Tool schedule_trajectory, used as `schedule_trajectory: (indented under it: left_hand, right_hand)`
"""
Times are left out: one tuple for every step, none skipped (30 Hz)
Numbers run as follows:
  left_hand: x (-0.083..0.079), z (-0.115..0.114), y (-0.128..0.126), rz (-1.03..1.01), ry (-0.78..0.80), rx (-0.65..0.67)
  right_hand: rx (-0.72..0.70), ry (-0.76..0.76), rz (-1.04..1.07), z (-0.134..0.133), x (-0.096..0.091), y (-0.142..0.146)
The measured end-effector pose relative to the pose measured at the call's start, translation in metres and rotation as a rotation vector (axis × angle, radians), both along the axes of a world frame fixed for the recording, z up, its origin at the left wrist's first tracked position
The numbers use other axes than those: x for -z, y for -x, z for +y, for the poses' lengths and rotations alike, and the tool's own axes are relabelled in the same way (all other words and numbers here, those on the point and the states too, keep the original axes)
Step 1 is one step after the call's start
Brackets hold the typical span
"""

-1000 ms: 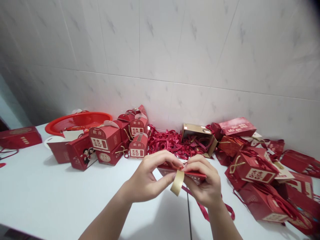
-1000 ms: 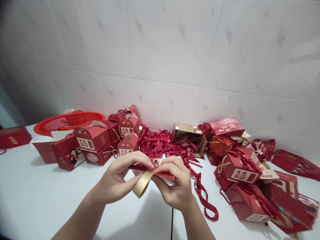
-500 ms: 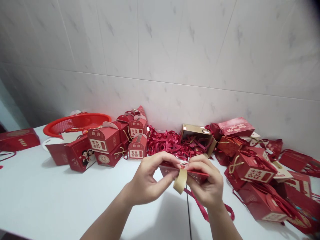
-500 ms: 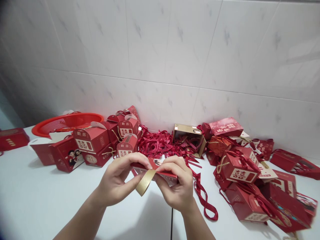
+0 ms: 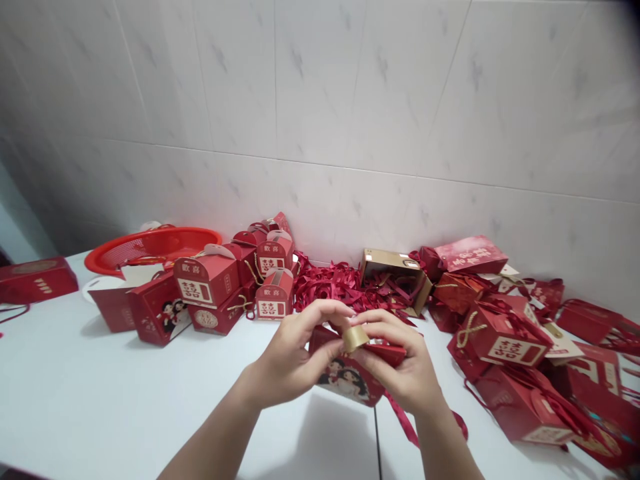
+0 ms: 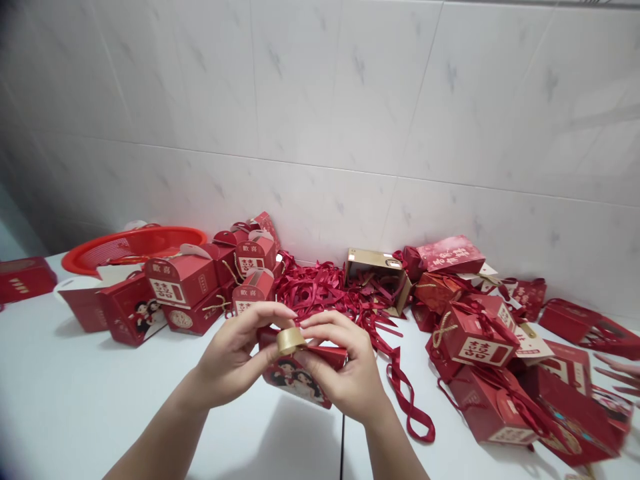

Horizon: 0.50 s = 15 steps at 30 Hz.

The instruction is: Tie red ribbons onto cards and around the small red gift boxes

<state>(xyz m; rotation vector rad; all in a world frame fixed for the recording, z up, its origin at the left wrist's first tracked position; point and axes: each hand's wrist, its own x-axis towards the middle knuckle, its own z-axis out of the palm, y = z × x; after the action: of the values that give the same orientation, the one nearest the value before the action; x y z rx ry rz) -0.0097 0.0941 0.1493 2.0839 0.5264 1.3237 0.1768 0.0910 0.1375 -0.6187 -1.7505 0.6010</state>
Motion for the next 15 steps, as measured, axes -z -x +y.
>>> schedule_trajectory:
  left_hand:
    - [0.0001,-0.0001,0.0003,0.005,-0.009,-0.015]
    - [0.0001,-0.0002,0.0004,0.011,-0.016,-0.03]
    - [0.0,-0.0003,0.0002,0.012,-0.019,-0.044]
    - [-0.0003,-0.0004,-0.0001,0.011,-0.019,-0.054]
    - [-0.0006,-0.0004,-0.0005,0.009,-0.014,-0.058]
    - [-0.0011,-0.0005,-0.0008,0.006,-0.007,-0.057]
    - [-0.0016,-0.0006,-0.0011,0.002,0.001,-0.055]
    - [-0.0021,-0.0008,-0.0013,0.0,0.01,-0.052]
    - [-0.0026,-0.001,-0.0016,-0.003,0.02,-0.051]
    - [-0.0029,-0.0014,-0.0019,-0.008,0.027,-0.049]
    - [-0.0031,-0.0018,-0.0025,-0.014,0.032,-0.047]
    - [-0.0031,-0.0022,-0.0033,-0.022,0.035,-0.043]
    - [-0.0029,-0.0026,-0.0044,-0.03,0.036,-0.04]
    - [-0.0026,-0.003,-0.0056,-0.036,0.036,-0.036]
    - [-0.0021,-0.0034,-0.0069,-0.041,0.037,-0.036]
  right_hand:
    - [0.008,-0.01,0.004,0.0004,0.0004,0.0008]
    - [0.015,-0.019,0.009,0.001,0.0011,0.0016]
    - [0.019,-0.03,0.012,0.0018,0.0021,0.0023]
    - [0.023,-0.041,0.014,0.0026,0.0033,0.0029]
    - [0.029,-0.054,0.014,0.0033,0.0045,0.0035]
    - [0.037,-0.065,0.014,0.0038,0.0057,0.0039]
    - [0.046,-0.075,0.015,0.004,0.0068,0.0043]
    - [0.058,-0.083,0.019,0.0039,0.0077,0.0046]
    - [0.069,-0.09,0.027,0.0035,0.0084,0.0049]
    - [0.077,-0.098,0.034,0.0028,0.0089,0.0052]
    - [0.083,-0.104,0.041,0.0019,0.0092,0.0055]
    - [0.089,-0.111,0.047,0.0009,0.0093,0.0058]
    - [0.094,-0.117,0.052,-0.0001,0.0094,0.006]
    - [0.099,-0.122,0.055,-0.001,0.0095,0.0063]
    - [0.105,-0.127,0.057,-0.0018,0.0097,0.0067]
